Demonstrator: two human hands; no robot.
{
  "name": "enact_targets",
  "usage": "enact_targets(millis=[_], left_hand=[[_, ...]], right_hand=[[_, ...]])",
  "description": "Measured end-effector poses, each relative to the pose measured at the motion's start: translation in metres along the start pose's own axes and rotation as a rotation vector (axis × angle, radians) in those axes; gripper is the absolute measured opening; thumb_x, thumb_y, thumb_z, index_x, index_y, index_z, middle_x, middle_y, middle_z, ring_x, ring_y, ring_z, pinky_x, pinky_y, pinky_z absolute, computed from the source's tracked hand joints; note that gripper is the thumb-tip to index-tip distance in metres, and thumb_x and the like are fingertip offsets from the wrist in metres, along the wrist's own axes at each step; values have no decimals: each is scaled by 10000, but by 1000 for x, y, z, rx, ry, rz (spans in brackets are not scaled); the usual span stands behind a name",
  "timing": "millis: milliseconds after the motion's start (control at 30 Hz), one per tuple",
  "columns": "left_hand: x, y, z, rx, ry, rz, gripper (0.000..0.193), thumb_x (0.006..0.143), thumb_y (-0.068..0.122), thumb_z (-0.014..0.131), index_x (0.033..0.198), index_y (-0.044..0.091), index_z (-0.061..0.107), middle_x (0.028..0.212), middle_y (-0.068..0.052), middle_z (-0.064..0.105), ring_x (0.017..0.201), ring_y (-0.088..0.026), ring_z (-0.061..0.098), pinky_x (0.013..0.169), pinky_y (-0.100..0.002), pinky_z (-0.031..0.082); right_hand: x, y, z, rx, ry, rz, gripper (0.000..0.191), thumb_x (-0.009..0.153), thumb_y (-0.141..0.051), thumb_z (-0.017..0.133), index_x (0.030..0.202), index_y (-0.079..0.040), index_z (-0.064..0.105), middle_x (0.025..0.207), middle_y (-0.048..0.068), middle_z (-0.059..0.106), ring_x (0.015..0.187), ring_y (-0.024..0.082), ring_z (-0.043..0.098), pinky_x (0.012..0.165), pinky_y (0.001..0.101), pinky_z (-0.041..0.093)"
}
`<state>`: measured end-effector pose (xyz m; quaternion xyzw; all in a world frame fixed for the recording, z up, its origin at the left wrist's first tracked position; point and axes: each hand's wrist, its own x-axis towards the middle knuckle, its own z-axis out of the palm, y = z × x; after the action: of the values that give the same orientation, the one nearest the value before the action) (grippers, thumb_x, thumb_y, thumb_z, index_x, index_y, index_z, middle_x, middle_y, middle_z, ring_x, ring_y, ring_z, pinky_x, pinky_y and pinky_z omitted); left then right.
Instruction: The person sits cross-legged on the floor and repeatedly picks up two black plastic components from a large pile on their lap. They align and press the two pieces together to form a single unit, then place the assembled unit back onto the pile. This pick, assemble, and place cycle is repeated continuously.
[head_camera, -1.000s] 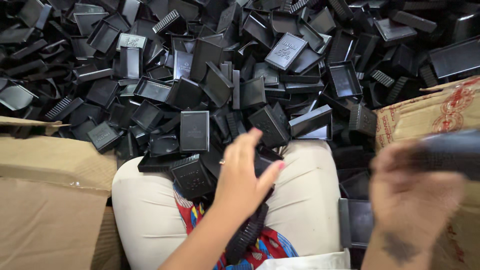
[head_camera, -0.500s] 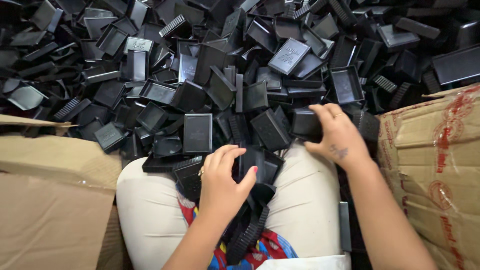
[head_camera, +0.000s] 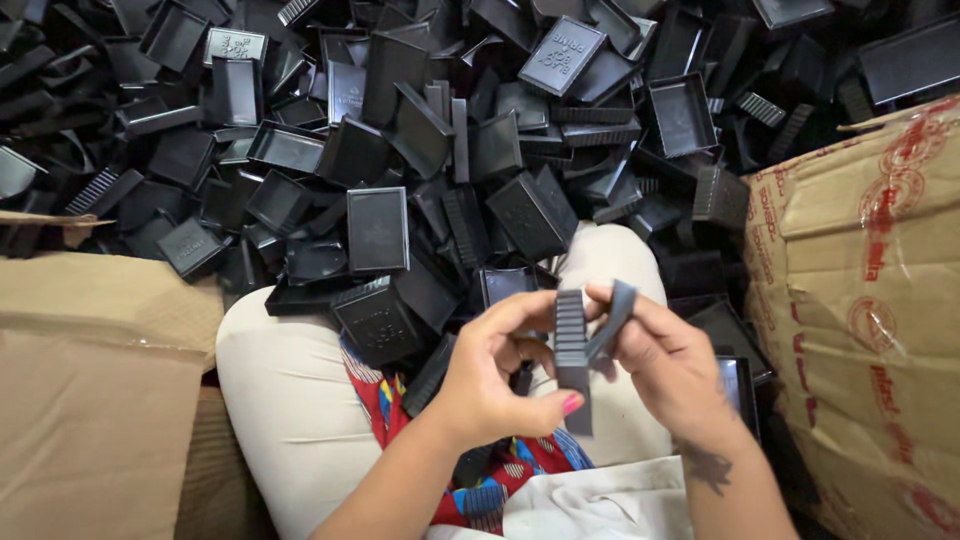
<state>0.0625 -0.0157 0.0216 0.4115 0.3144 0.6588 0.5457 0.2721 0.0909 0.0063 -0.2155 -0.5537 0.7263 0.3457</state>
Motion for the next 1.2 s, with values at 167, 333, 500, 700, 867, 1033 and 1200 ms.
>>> enact_targets(millis=[167, 333, 500, 700, 867, 1033, 1200], left_hand=[[-5, -1, 5, -66, -43, -7, 821, 705, -34, 837, 1459, -57, 511, 1339, -122, 633, 1262, -189, 627, 1084, -369, 544], [-1, 5, 8, -31, 179, -41, 805, 657, -28, 846, 1395, -56, 527, 1283, -118, 645, 1193, -195, 647, 1021, -395, 590], [-4, 15, 13, 217, 110, 38, 735, 651, -2, 848, 1345, -22, 607, 1299, -89, 603, 1211, -166, 638, 1023, -371, 626], [-8, 23, 15, 277, 73, -7, 727, 629, 31, 864, 1325, 28, 652, 1322, -69, 587, 1213, -153, 633, 985, -347, 637], [-11, 27, 19, 351, 44, 31, 744, 609, 43, 863, 1320, 43, 645, 1338, -86, 614, 1219, -161, 661, 1003, -354, 616], [-14, 35, 25, 683, 23, 345, 758, 584, 73, 901, 1295, 50, 641, 1303, -123, 669, 1198, -234, 707, 1031, -333, 582], [-17, 45, 27, 764, -104, 531, 750, 667, 169, 946, 1327, 31, 616, 1342, -124, 648, 1279, -272, 685, 1090, -331, 594]], right_hand=[[-3, 2, -5, -211, 216, 24, 399, 1103, -194, 622, 1319, 140, 654, 1247, 196, 694, 1096, 216, 647, 971, 336, 526], [-8, -21, 15, -656, -18, -155, 761, 734, -225, 861, 1389, 24, 564, 1338, 143, 583, 1170, 212, 592, 919, 314, 521], [-4, -47, 32, -983, -7, -174, 869, 527, -142, 891, 1345, -47, 613, 1284, 129, 670, 1116, 224, 666, 961, 337, 540], [-5, -62, 33, -1046, -44, -65, 858, 477, -134, 908, 1296, -75, 661, 1269, 102, 728, 1168, 220, 714, 991, 330, 526], [-10, -71, 39, -1026, -72, -26, 852, 484, -106, 893, 1303, -86, 663, 1261, 94, 751, 1119, 205, 748, 947, 317, 552], [-18, -78, 57, -1167, 72, -306, 806, 540, -164, 924, 1287, -52, 645, 1268, 108, 722, 1149, 227, 728, 965, 311, 562], [-24, -85, 63, -1177, 7, -528, 704, 655, -155, 901, 1283, 0, 624, 1308, 139, 686, 1232, 254, 692, 1057, 339, 543]])
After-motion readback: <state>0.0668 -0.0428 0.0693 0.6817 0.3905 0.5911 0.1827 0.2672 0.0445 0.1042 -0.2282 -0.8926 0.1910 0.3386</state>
